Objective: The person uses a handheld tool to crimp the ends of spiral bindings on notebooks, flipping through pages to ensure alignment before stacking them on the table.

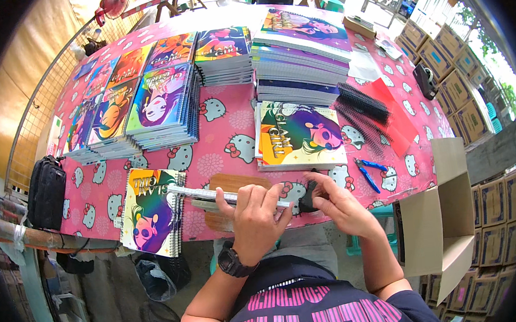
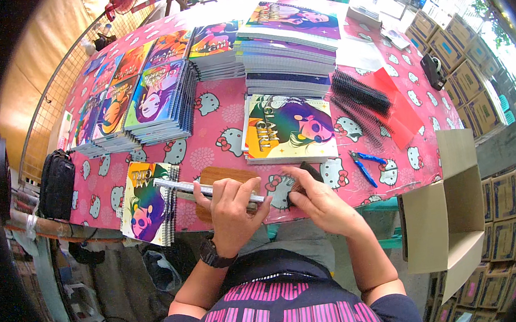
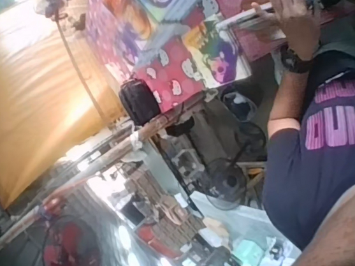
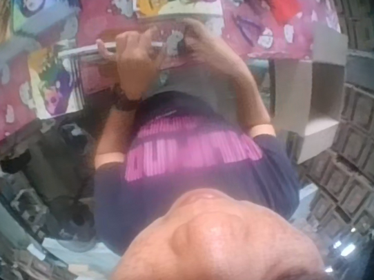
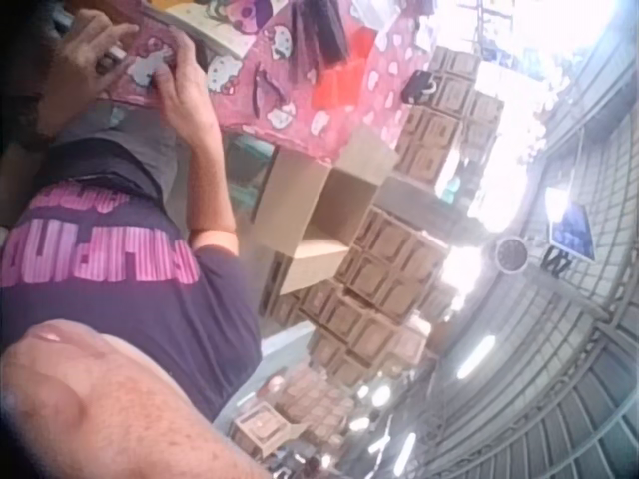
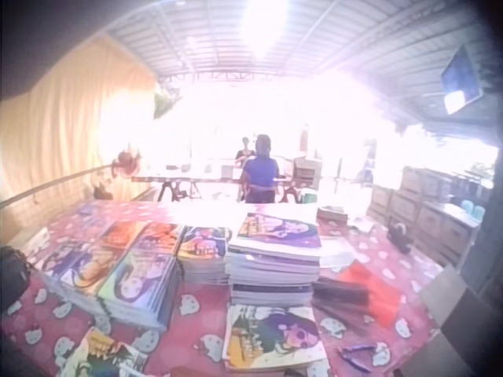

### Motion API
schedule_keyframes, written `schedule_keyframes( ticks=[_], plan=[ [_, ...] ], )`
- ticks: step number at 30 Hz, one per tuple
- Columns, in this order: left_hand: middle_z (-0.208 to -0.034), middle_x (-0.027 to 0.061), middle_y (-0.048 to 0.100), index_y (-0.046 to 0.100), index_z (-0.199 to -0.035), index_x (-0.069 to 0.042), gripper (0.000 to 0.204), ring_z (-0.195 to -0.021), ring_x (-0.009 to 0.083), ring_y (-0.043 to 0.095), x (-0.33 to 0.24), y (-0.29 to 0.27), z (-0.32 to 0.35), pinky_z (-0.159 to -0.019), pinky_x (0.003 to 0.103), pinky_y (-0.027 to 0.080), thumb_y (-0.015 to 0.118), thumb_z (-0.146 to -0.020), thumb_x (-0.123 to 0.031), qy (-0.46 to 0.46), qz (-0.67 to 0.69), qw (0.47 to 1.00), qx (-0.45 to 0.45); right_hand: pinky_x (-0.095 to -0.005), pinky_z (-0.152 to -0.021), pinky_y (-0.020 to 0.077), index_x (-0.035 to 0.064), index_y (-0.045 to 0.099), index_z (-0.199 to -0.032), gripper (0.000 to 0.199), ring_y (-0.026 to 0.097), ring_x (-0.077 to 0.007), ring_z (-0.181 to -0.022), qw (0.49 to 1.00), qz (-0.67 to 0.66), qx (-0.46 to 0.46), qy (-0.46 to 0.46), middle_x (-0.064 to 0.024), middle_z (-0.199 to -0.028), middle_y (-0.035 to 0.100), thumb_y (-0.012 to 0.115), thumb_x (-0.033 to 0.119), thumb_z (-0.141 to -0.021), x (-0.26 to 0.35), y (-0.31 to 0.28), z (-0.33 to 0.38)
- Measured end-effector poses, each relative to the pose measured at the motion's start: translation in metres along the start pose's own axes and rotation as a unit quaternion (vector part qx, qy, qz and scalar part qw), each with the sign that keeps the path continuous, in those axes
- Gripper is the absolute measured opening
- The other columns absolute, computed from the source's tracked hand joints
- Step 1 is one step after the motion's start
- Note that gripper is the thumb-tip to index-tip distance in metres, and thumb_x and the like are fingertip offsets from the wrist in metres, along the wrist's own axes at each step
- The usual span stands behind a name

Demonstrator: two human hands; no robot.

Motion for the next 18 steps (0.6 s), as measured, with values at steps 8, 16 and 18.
schedule_keyframes(
  ticks=[8, 16, 18],
  plan=[
    [-0.101, 0.0015, 0.062, 0.066, -0.104, -0.014, 0.033, -0.106, 0.0199, 0.055, -0.005, -0.009, -0.005, -0.108, 0.055, 0.007, 0.073, -0.075, -0.027, 0.028, 0.031, 0.998, -0.038, -0.0319, -0.070, 0.0477, 0.0054, 0.065, -0.107, 0.029, 0.058, -0.0234, -0.079, 0.996, 0.061, -0.009, -0.060, -0.0109, -0.087, 0.057, 0.064, -0.001, -0.079, 0.011, 0.008, -0.009],
    [-0.102, 0.0005, 0.067, 0.066, -0.106, -0.014, 0.031, -0.099, 0.0188, 0.060, 0.005, -0.015, -0.005, -0.101, 0.043, 0.023, 0.071, -0.076, -0.018, 0.066, 0.102, 0.993, -0.003, -0.0332, -0.068, 0.0480, 0.0056, 0.065, -0.106, 0.029, 0.060, -0.0266, -0.081, 0.990, 0.063, 0.076, -0.098, -0.0112, -0.088, 0.057, 0.065, -0.002, -0.078, 0.012, 0.013, -0.011],
    [-0.099, -0.0007, 0.067, 0.067, -0.103, -0.016, 0.028, -0.095, 0.0179, 0.060, 0.004, -0.017, -0.005, -0.101, 0.044, 0.022, 0.071, -0.076, -0.019, 0.058, 0.112, 0.992, -0.010, -0.0334, -0.068, 0.0480, 0.0051, 0.065, -0.109, 0.030, 0.061, -0.0281, -0.079, 0.988, 0.054, 0.135, -0.061, -0.0114, -0.089, 0.056, 0.066, -0.001, -0.079, 0.007, 0.017, -0.010]
  ],
)
Point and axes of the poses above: each hand's wrist, its own z-axis away from the middle knuckle, its own y-axis out of the palm, x = y × z, the point moved 6 cm from there along -z, towards the middle knuckle
